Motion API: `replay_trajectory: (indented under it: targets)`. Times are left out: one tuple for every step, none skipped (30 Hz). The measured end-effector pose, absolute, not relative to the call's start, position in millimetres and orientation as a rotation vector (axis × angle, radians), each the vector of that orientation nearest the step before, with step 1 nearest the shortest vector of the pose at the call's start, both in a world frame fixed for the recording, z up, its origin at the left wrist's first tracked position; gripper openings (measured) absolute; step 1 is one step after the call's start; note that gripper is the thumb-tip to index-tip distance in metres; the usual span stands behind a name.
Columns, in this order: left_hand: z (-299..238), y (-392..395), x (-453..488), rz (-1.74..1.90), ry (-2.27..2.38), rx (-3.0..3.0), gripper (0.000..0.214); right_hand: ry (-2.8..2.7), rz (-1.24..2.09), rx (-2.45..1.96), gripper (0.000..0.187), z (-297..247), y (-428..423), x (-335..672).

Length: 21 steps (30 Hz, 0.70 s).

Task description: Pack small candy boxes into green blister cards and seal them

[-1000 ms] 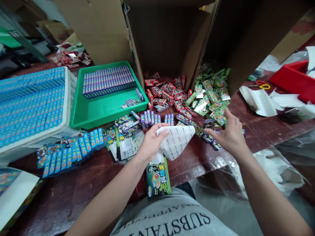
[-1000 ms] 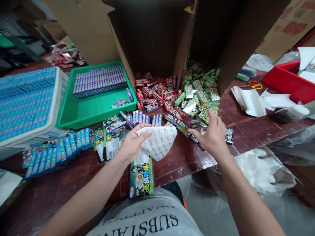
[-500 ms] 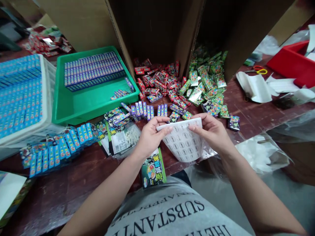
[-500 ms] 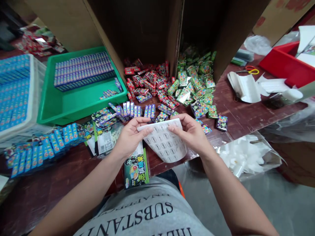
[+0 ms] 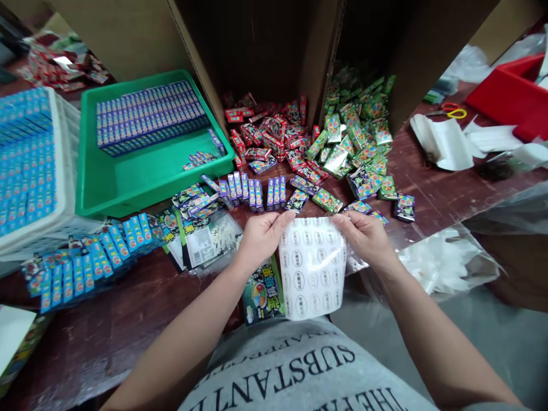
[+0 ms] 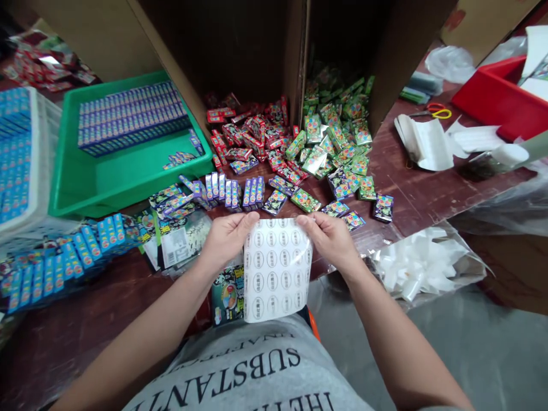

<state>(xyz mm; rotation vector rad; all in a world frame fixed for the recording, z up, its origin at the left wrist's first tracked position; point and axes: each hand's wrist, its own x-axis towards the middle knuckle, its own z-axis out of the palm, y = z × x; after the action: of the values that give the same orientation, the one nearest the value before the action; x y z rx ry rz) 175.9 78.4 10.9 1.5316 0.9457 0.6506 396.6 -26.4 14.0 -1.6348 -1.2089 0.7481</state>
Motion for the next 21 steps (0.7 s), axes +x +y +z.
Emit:
replay_trajectory:
  targets:
    - [9,77,177,0.634,0.918,1.490,0.045,-1.206,0.742,-1.642,0.051,11,-27,399]
    - [6,76,178,0.617,0.878,1.444,0.038,-1.203,0.742,-1.648,0.050,9,-28,401]
    - [4,75,180,0.601,0.839,1.404,0.031,-1.201,0.743,-1.655,0.048,8,-29,404]
    - [2,74,182,0.589,0.810,1.377,0.026,-1.201,0.751,-1.658,0.045,7,-31,407]
    - [-1,74,184,0.583,0.798,1.364,0.024,-1.201,0.765,-1.654,0.041,5,-32,410]
    - [-3,75,186,0.581,0.803,1.366,0.022,-1.203,0.779,-1.645,0.036,4,-33,413]
    - [-6,76,188,0.580,0.816,1.378,0.020,-1.212,0.789,-1.638,0.033,1,-34,415]
    - [-8,77,189,0.576,0.828,1.396,0.019,-1.233,0.787,-1.645,0.033,-1,-35,417]
    - [-10,79,190,0.567,0.835,1.425,0.019,-1.265,0.772,-1.671,0.033,-5,-37,419]
    - [-11,80,191,0.553,0.848,1.476,0.018,-1.301,0.748,-1.713,0.034,-9,-38,421]
    - [-11,80,192,0.542,0.873,1.566,0.018,-1.337,0.719,-1.767,0.035,-13,-38,422]
    - [-11,79,193,0.550,0.914,1.695,0.019,-1.368,0.694,-1.824,0.036,-16,-39,423]
    - [-10,76,194,0.581,0.969,1.854,0.020,-1.393,0.673,-1.876,0.035,-19,-40,424]
    - [-8,72,195,0.627,1.022,2.029,0.025,-1.412,0.656,-1.920,0.034,-22,-40,425]
    - [-7,66,197,0.666,1.045,2.207,0.031,-1.430,0.639,-1.959,0.032,-24,-41,426]
    - [-6,58,199,0.679,1.015,2.372,0.036,-1.451,0.620,-1.997,0.030,-25,-41,428]
    - [-7,50,202,0.640,0.932,2.513,0.036,-1.468,0.601,-2.031,0.028,-25,-41,429]
    - [-8,41,205,0.552,0.820,2.618,0.032,-1.492,0.574,-2.062,0.026,-24,-41,430]
    - [-9,33,208,0.435,0.708,2.689,0.026,-1.531,0.534,-2.092,0.025,-23,-40,432]
    - [-11,26,211,0.326,0.626,2.734,0.022,-1.590,0.482,-2.116,0.027,-21,-39,433]
    - [-14,21,213,0.245,0.585,2.761,0.021,-1.670,0.423,-2.129,0.028,-20,-37,434]
